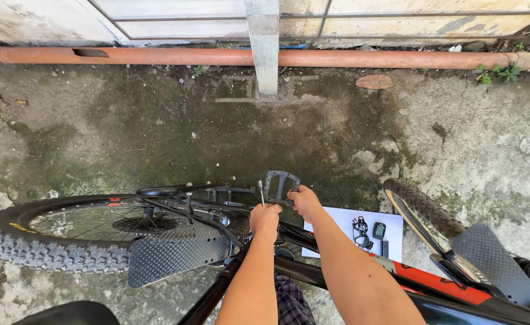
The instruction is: The person works on a mountain bike held on a repair stand, selecting a wrench and hex keys from a toolbox and threading a pedal into the crank arm by hand, then tightening it with the wrench. Spare pedals and accessories lie on a sheet of paper beside the work area.
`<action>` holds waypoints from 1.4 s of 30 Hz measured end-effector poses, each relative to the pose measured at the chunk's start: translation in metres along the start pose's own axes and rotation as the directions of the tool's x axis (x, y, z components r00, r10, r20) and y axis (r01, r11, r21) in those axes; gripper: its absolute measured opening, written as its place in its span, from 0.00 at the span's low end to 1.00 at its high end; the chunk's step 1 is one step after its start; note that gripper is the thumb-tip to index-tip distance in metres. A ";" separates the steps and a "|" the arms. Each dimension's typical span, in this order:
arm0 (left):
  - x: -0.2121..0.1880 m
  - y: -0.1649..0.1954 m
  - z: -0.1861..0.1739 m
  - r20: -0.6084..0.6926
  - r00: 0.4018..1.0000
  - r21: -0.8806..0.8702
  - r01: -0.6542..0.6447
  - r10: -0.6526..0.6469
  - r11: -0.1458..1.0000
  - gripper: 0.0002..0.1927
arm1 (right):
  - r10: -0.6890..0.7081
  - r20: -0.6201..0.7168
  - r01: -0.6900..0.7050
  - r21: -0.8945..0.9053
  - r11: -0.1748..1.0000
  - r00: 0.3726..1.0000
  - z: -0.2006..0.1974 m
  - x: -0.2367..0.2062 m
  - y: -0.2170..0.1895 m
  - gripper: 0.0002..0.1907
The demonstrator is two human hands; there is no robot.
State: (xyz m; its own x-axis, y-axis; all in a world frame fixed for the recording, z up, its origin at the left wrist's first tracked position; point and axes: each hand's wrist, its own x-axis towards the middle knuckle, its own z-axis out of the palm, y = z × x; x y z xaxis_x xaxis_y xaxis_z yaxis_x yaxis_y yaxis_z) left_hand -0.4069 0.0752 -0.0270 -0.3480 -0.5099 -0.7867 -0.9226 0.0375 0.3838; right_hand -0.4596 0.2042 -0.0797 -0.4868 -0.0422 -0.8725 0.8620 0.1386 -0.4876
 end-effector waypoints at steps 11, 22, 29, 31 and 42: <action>0.008 0.000 0.002 0.036 0.997 0.234 -0.074 0.068 0.969 0.11 | -0.053 -0.009 0.052 -0.095 0.994 0.999 0.001 -0.001 -0.005 0.07; 0.037 -0.019 0.016 0.088 0.992 0.242 -0.112 0.093 0.964 0.13 | -0.009 0.018 0.009 0.004 1.000 1.000 -0.002 -0.001 -0.003 0.05; 0.032 -0.017 0.013 0.044 0.996 0.107 -0.079 0.075 0.991 0.12 | -0.024 -0.037 0.024 -0.005 1.000 0.999 0.002 0.003 -0.002 0.10; 0.029 -0.016 0.014 0.058 0.996 0.074 -0.079 0.074 0.994 0.14 | -0.031 -0.024 0.031 0.006 0.999 0.999 0.003 0.002 -0.003 0.11; 0.028 -0.015 0.013 0.126 0.991 0.138 -0.059 0.042 0.989 0.14 | -0.024 -0.022 0.024 -0.001 1.000 0.999 0.002 0.004 -0.002 0.12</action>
State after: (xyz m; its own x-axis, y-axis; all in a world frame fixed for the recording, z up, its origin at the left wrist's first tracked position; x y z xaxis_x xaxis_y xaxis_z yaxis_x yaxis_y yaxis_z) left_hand -0.4051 0.0712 -0.0610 -0.4043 -0.3952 -0.8248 -0.9146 0.1859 0.3592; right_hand -0.4630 0.2019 -0.0822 -0.5105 -0.0242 -0.8595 0.8499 0.1380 -0.5086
